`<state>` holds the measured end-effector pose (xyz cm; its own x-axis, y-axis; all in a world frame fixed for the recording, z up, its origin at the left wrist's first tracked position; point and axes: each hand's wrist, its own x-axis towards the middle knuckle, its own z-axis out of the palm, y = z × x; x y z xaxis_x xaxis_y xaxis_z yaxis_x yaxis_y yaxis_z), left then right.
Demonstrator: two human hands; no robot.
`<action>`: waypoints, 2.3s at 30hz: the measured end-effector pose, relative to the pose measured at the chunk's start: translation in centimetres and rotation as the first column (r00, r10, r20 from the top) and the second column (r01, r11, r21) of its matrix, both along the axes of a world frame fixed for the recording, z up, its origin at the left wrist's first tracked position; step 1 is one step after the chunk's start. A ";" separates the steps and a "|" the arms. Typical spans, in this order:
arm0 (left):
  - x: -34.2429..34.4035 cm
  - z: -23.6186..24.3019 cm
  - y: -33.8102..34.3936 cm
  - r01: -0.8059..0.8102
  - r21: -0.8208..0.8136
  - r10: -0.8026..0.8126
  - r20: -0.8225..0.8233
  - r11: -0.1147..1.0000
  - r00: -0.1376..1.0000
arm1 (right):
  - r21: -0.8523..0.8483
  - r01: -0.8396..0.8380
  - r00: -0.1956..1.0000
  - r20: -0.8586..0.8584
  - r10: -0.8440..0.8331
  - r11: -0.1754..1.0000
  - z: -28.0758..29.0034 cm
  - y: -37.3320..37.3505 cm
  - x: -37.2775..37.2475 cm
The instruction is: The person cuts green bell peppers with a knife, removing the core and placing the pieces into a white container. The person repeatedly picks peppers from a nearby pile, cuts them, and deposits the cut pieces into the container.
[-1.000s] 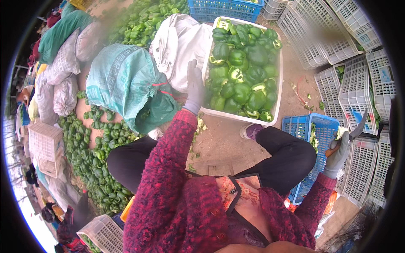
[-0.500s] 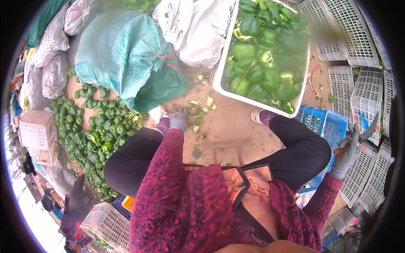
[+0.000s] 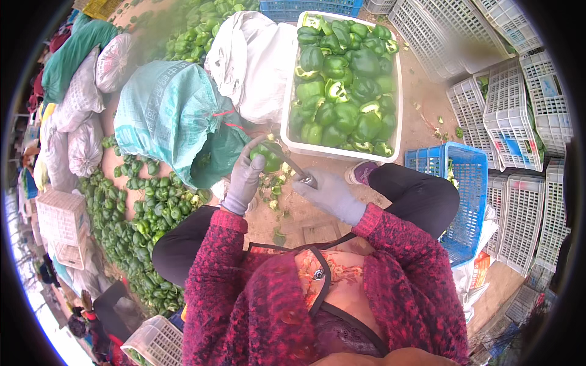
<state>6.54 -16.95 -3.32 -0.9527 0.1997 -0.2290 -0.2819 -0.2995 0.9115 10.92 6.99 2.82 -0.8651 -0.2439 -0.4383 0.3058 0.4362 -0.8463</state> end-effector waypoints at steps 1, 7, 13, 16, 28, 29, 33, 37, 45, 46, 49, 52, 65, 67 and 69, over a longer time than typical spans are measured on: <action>0.7 1.9 1.7 0.001 0.023 -0.001 -0.022 1.000 1.000 | 0.023 -0.039 0.999 -0.022 0.040 0.999 -0.1 0.3 0.7; 3.5 7.2 7.2 -0.030 -0.104 0.009 -0.205 0.994 0.979 | 0.227 0.071 0.848 -0.526 0.061 0.971 1.0 2.9 4.0; 4.4 5.5 8.2 -0.031 0.012 0.032 -0.191 0.999 0.981 | 0.331 0.106 0.895 -0.443 0.056 0.938 2.5 3.3 5.1; 4.5 5.2 9.0 0.019 0.213 -0.001 -0.083 0.977 0.997 | 0.352 0.089 0.872 -0.479 0.097 0.932 2.8 3.5 4.9; 3.4 7.1 10.6 0.034 -0.030 -0.038 -0.157 0.999 0.987 | -0.019 0.116 0.938 -0.326 -0.116 0.993 3.0 5.8 5.1; 3.2 7.1 10.4 0.049 -0.054 -0.055 -0.132 0.997 0.990 | 0.041 0.149 0.921 -0.370 -0.124 0.988 3.6 6.1 5.1; 3.0 7.7 10.3 0.413 -0.169 -0.426 -0.053 0.895 0.903 | 0.013 0.110 0.892 -0.443 -0.093 0.994 5.1 7.0 4.5; 4.1 8.5 10.7 0.402 -0.223 -0.427 -0.077 0.888 0.901 | 0.016 0.056 0.881 -0.471 -0.042 0.998 4.4 6.6 4.0; 4.8 7.2 13.6 0.260 -0.417 -0.419 -0.354 0.871 0.836 | -0.458 0.248 0.948 -0.066 -0.311 0.854 0.4 8.4 3.5; 5.0 6.7 14.7 0.255 -0.284 -0.338 -0.299 0.924 0.892 | -0.496 0.305 0.938 0.011 -0.346 0.813 0.0 8.7 3.4; 4.3 4.7 17.1 0.091 0.237 -0.113 0.079 0.967 0.990 | -0.655 0.541 0.794 0.191 -0.578 0.527 -0.5 9.9 2.3; 2.0 2.9 18.1 -0.250 0.579 -0.120 0.525 0.776 0.843 | -0.779 0.598 0.607 0.287 -0.741 0.188 -0.2 12.0 0.4; 0.2 0.5 15.7 -0.151 0.535 -0.011 0.287 0.832 0.958 | -0.240 0.788 0.560 -0.106 -0.822 0.568 -4.4 17.5 -3.9; 0.3 1.1 15.4 -0.129 0.593 -0.049 0.274 0.795 0.961 | -0.355 0.713 0.595 -0.150 -0.790 0.604 -3.4 17.1 -2.8; 0.9 2.2 15.4 -0.057 0.577 -0.062 0.184 0.815 0.981 | -0.397 0.586 0.685 -0.224 -0.694 0.706 -2.4 15.3 -1.4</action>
<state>7.46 -1.56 -1.14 -0.9036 0.3535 -0.2419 -0.4283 -0.7521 0.5008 9.53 22.32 0.37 -0.9253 0.3661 -0.0994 0.0977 -0.0231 -0.9949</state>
